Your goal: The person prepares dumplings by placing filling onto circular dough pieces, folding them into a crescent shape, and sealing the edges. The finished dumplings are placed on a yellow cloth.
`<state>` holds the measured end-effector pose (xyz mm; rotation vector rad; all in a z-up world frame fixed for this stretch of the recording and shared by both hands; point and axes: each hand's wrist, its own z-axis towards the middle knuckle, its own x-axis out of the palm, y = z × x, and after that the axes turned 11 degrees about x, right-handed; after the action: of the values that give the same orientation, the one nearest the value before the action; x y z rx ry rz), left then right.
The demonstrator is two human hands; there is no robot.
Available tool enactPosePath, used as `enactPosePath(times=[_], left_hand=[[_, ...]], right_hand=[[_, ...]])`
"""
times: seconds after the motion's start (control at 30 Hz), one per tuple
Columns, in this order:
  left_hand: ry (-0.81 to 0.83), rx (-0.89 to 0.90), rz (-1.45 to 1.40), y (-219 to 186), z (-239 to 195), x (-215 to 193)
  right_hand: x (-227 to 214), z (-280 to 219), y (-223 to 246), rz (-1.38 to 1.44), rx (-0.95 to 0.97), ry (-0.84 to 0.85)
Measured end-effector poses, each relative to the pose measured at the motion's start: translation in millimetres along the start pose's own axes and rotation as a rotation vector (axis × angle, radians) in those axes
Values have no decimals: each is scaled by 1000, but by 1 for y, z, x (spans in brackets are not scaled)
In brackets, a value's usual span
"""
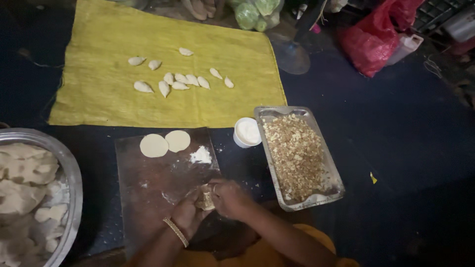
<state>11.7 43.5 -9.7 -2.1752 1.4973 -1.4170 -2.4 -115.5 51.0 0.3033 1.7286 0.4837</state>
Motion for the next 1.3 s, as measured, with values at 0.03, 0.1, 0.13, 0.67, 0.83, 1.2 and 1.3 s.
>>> enactPosePath(times=[0.03,0.1,0.13,0.67,0.83,1.2,1.3], left_hand=[[13,-10,-5,0,1,0],[14,-26,-14,2,3,0],[3,-31,-14,3,4,1],[-72,31,-4,6,8,-2],[-16,102,-25,22,23,-16],[7,120,-39,18,28,-20],[22,115,-53,12,26,-17]], right_hand=[[5,1,-4,-14,-35,-57],[14,2,-13,-43,-107,-172],[19,5,-17,-91,-69,-90],[-114,-19,-44,676,364,-185],[-135,-37,-157,144,500,-363],[-77,1,-74,138,78,-438],[-57,-7,-17,70,-10,-334]])
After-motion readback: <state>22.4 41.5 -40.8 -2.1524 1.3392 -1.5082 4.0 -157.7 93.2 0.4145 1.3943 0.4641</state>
